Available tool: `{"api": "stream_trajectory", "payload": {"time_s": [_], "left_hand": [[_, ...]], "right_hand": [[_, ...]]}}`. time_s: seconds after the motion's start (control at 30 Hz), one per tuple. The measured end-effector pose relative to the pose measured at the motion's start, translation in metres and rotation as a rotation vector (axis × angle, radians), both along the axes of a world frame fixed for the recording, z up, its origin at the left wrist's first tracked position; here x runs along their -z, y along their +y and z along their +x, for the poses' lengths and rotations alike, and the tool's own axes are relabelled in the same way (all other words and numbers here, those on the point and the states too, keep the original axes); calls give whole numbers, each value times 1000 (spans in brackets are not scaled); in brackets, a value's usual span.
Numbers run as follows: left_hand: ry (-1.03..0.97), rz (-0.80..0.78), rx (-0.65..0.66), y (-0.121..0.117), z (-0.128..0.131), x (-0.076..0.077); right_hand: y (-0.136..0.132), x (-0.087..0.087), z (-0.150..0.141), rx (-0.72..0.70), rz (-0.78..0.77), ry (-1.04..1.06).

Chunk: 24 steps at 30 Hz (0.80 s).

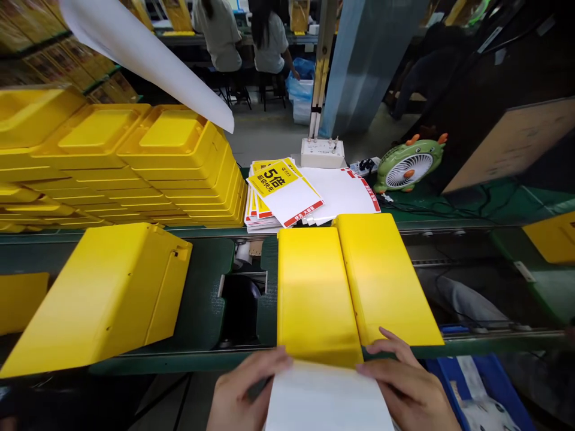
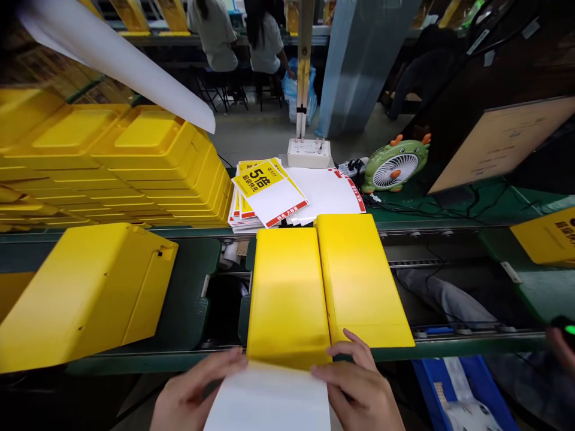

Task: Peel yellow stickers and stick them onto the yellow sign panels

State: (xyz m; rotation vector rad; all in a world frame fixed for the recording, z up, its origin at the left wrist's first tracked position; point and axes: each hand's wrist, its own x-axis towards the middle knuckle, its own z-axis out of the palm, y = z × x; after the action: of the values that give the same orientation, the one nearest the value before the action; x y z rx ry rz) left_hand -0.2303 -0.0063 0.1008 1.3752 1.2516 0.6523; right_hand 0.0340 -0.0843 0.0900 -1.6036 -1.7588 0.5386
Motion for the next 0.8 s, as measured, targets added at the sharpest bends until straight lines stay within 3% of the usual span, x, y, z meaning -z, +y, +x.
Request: {"api": "stream_trajectory", "payload": {"time_s": [0.1,0.2,0.37,0.6,0.8], "left_hand": [[-101,-186,12,35,14,-3],[-155,-172,37,62,32,-1],[-115,-129,-32,68,47,9],[-92,-171,-59,57,42,34],[-106,-197,-59,64,44,48]], "right_hand": [[25,-4,2,185,-339,232],[54,-4,10,275,-527,375],[77,9,24,294,-635,449],[73,41,19,217,-682,532],[73,56,16,256,-654,466]]}}
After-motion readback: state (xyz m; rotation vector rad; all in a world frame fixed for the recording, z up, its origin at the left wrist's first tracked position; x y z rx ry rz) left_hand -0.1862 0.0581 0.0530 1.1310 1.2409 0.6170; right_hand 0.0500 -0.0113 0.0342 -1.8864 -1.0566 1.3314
